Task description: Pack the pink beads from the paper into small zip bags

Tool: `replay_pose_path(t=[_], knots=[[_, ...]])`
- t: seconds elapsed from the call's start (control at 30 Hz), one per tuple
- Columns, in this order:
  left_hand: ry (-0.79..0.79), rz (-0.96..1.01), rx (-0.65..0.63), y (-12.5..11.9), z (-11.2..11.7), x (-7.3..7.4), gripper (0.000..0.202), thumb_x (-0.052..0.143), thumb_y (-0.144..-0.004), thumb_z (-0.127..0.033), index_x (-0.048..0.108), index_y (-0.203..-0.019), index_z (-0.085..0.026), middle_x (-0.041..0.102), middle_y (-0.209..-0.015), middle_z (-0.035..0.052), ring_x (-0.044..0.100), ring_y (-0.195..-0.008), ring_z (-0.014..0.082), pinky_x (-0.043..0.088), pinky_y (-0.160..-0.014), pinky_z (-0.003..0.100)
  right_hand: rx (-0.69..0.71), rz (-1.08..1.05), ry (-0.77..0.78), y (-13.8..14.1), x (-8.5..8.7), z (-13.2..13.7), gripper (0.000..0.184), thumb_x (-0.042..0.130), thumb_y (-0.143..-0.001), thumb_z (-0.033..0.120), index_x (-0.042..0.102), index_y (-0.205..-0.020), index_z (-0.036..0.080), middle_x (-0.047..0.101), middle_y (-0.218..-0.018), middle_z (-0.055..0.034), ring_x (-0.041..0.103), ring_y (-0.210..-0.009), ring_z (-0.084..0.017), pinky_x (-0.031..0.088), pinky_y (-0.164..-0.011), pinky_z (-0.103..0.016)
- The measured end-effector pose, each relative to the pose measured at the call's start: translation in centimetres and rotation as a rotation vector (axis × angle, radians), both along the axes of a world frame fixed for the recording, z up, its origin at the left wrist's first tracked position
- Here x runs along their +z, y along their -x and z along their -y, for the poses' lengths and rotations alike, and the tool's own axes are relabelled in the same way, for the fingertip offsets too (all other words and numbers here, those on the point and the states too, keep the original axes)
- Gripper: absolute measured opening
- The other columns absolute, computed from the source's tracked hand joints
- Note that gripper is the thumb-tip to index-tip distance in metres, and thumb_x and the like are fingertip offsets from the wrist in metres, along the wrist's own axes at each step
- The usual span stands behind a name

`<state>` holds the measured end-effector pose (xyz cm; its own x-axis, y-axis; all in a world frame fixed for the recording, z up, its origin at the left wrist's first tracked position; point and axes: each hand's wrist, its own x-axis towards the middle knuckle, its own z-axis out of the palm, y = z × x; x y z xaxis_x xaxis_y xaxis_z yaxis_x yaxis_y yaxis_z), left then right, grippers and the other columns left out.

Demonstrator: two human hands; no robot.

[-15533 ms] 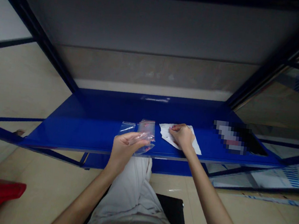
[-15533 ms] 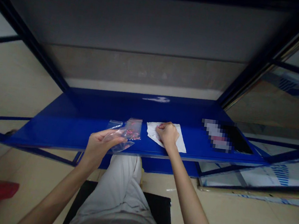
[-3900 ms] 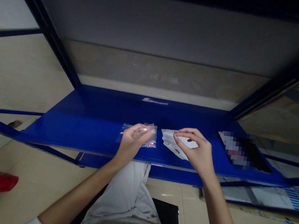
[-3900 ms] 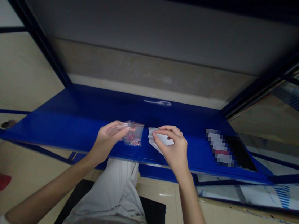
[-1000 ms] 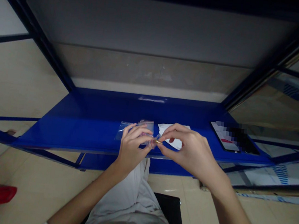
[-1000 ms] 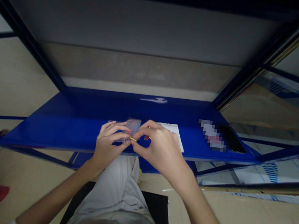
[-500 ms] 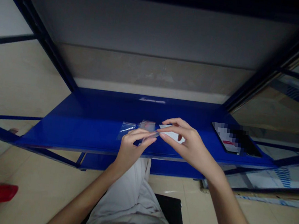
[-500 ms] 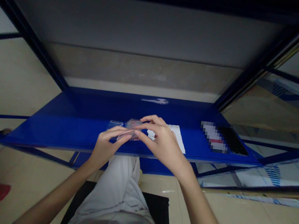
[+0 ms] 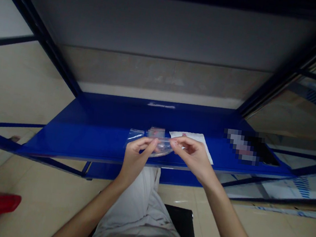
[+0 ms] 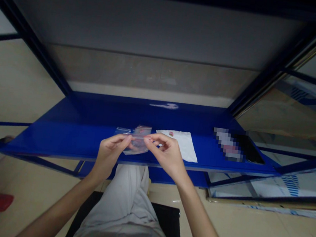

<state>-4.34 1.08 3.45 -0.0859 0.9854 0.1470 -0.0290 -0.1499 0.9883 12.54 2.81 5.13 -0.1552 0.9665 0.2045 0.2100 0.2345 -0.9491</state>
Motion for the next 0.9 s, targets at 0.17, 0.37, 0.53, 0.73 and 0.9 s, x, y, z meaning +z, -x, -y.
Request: replay_pose_path(t=[0.17,0.37,0.53,0.73,0.9], knots=[[-0.022,-0.038,-0.002,-0.5,-0.6,0.2,0.021,0.058,-0.082,-0.034,0.071,-0.080,-0.016,0.070,-0.066,0.0010,0.067,-0.066,0.0162,0.050,-0.070,0.026,-0.058,-0.118,0.065,0.9,-0.7,-0.7,0.025,0.064,-0.074,0.042,0.068,-0.078,0.018,0.068,-0.078,-0.0030,0.055,-0.062,-0.012,0.042,-0.053,-0.022],[-0.055,-0.157,0.002,-0.5,-1.2,0.4,0.020,0.057,-0.082,-0.029,0.073,-0.079,-0.016,0.073,-0.070,0.0029,0.068,-0.066,0.0170,0.051,-0.069,0.026,-0.057,-0.087,0.041,1.1,-1.5,-1.6,0.025,0.065,-0.074,0.042,0.069,-0.075,0.018,0.068,-0.075,-0.0029,0.056,-0.064,-0.013,0.042,-0.059,-0.025],[-0.148,-0.251,0.039,-0.4,-1.4,0.0,0.019,0.058,-0.081,-0.026,0.075,-0.077,-0.020,0.075,-0.073,0.0031,0.068,-0.072,0.0192,0.049,-0.075,0.030,-0.029,-0.077,0.001,1.4,-2.4,-2.1,0.027,0.059,-0.079,0.043,0.070,-0.079,0.018,0.069,-0.079,-0.0036,0.060,-0.072,-0.017,0.045,-0.066,-0.028],[-0.240,-0.344,0.100,-0.3,-1.6,-0.5,0.023,0.057,-0.082,-0.027,0.075,-0.071,-0.023,0.075,-0.075,0.0027,0.067,-0.077,0.0219,0.046,-0.082,0.035,-0.089,-0.013,-0.047,1.6,-2.7,-1.7,0.028,0.058,-0.080,0.044,0.067,-0.075,0.017,0.064,-0.075,-0.0040,0.058,-0.072,-0.017,0.046,-0.062,-0.026],[-0.197,-0.291,0.058,-0.5,-1.5,-0.8,0.021,0.056,-0.083,-0.027,0.075,-0.075,-0.020,0.075,-0.076,0.0039,0.069,-0.076,0.0210,0.049,-0.079,0.033,-0.089,0.018,-0.037,1.2,-2.7,-1.3,0.029,0.057,-0.082,0.044,0.066,-0.075,0.017,0.063,-0.078,-0.0043,0.057,-0.072,-0.016,0.046,-0.061,-0.026]])
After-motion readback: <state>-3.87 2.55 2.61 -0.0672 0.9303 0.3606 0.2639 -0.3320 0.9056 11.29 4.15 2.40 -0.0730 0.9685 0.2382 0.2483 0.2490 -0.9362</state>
